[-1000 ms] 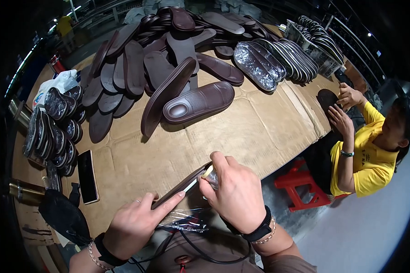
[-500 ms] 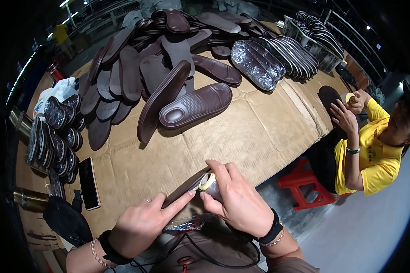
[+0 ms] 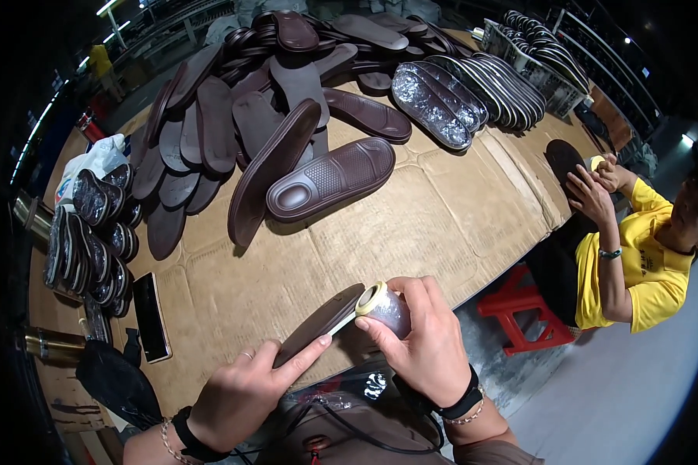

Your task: The recorder applies adhesive or protective film to shoe insoles/soles using a roll of tape or film.

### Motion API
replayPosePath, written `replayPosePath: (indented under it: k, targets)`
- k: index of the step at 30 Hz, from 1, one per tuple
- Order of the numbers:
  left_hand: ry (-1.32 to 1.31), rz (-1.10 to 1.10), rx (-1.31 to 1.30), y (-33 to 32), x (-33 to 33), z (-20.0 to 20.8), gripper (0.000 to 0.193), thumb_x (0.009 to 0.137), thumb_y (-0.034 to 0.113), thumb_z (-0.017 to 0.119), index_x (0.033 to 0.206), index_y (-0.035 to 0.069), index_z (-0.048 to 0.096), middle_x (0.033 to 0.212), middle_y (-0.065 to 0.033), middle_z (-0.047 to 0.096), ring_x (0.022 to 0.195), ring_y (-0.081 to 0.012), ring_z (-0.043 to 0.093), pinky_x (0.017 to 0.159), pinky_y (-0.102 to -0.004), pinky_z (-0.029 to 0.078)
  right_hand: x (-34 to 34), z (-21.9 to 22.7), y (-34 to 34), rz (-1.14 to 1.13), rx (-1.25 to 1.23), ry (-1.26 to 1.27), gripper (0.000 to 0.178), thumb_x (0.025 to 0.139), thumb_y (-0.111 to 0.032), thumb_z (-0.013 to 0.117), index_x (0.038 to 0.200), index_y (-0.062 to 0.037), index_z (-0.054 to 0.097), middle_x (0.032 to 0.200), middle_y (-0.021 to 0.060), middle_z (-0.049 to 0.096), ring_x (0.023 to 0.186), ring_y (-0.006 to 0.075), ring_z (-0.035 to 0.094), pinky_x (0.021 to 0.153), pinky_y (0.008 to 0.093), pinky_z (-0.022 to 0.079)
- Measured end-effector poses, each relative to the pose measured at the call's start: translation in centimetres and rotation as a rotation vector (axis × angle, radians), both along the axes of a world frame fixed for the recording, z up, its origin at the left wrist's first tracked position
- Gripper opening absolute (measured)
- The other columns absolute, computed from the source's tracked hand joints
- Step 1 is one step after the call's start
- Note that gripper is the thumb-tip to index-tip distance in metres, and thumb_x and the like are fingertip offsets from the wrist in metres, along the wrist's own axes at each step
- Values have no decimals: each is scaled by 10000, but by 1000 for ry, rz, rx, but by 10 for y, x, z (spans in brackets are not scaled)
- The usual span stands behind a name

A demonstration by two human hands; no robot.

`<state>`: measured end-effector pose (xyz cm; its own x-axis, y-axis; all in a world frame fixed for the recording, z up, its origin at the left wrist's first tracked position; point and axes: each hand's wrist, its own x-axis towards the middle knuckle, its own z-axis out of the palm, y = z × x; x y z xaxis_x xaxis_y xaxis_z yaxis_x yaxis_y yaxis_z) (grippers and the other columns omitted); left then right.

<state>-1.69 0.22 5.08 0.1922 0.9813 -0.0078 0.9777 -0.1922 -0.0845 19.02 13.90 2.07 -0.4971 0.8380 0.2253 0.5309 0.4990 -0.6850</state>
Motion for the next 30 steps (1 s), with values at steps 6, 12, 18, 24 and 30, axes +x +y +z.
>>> replayPosePath:
  k: [6, 12, 18, 24, 30]
  targets:
    - [-14, 11, -51, 1, 3, 0, 713, 905, 89, 624, 1547, 382, 523, 830, -22, 510, 606, -150, 618, 514, -274, 554, -4, -2, -6, -111, 119, -66, 464, 810, -241, 877, 1139, -23, 633, 975, 162, 602, 805, 357, 651, 689, 432, 533]
    - [-44, 14, -41, 1, 4, -1, 725, 893, 79, 630, 1546, 374, 527, 844, -31, 527, 619, -173, 638, 527, -287, 565, -9, -3, -8, -179, 130, -94, 467, 791, -234, 880, 1136, -34, 637, 975, 161, 597, 807, 356, 645, 686, 438, 530]
    - [-55, 14, -45, -1, 4, -2, 722, 892, 77, 633, 1544, 369, 531, 843, -34, 526, 616, -179, 637, 538, -290, 569, -12, -4, -4, -120, 267, -111, 456, 782, -202, 845, 1133, -8, 629, 943, 171, 628, 826, 375, 620, 773, 455, 510]
    - [-60, 16, -42, -2, 4, -2, 718, 898, 78, 632, 1546, 367, 529, 839, -35, 522, 593, -172, 618, 534, -287, 559, -13, -6, -3, -70, 197, -204, 418, 817, -234, 792, 1122, -7, 618, 874, 160, 646, 845, 368, 601, 808, 452, 463]
    - [-1, 9, -16, -4, 5, -3, 714, 899, 79, 631, 1544, 368, 533, 832, -31, 513, 578, -165, 603, 531, -277, 550, -13, -7, -3, -80, 212, -231, 413, 832, -257, 795, 1115, -13, 619, 886, 166, 642, 847, 365, 593, 799, 461, 449]
